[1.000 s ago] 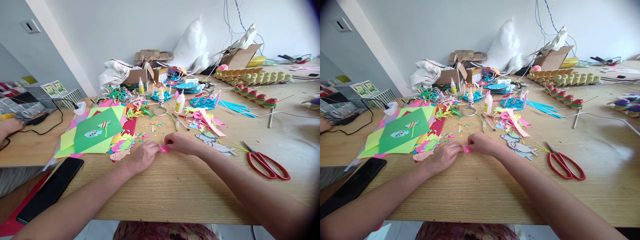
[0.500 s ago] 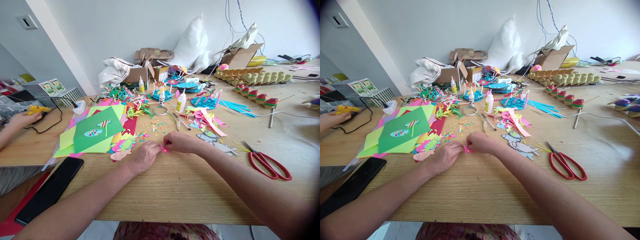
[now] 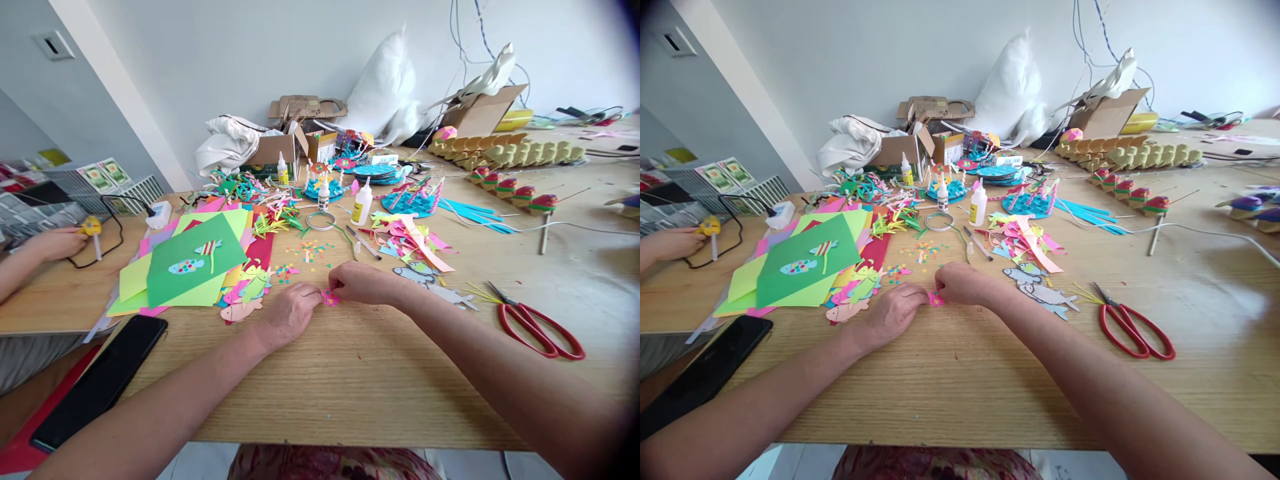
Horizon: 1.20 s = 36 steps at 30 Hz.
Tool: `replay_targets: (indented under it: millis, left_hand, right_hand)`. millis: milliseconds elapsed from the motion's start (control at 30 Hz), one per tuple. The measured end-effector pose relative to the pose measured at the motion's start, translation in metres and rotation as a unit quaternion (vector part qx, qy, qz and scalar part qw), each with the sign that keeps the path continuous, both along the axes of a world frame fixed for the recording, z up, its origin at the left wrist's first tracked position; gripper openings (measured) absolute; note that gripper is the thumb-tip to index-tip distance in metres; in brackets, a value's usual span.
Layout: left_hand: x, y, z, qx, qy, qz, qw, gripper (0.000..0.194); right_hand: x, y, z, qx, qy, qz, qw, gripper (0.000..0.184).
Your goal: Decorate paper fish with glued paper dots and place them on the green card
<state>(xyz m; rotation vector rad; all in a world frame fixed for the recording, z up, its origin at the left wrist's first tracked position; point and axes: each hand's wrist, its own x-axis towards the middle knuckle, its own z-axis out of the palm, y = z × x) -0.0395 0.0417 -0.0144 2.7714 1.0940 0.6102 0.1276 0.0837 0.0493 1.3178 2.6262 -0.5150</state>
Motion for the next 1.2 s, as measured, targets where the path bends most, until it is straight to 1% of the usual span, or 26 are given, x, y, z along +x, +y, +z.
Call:
replay_targets:
  millis: [333,533,833,1067,1200]
  left_hand:
    - [0.001,0.0,0.002,0.011,0.004,0.0,1.0,0.031]
    - [0.001,-0.001,0.003,0.007,0.016,0.001,1.0,0.03]
    - [0.001,-0.001,0.004,0.016,0.015,0.002,1.0,0.028]
    - [0.001,-0.001,0.004,0.017,0.017,-0.001,1.0,0.028]
    - [0.001,-0.001,0.005,0.016,0.018,-0.002,1.0,0.028]
  right_hand:
    - [0.0,0.001,-0.003,0.006,-0.003,0.009,1.0,0.021]
    - [-0.001,0.001,-0.003,0.005,-0.017,0.0,1.0,0.021]
    - [0.002,0.003,-0.006,0.017,-0.013,-0.002,1.0,0.021]
    - [0.003,0.005,-0.01,0.02,-0.018,0.008,1.0,0.02]
    - [0.003,0.003,-0.01,0.023,-0.011,-0.003,1.0,0.02]
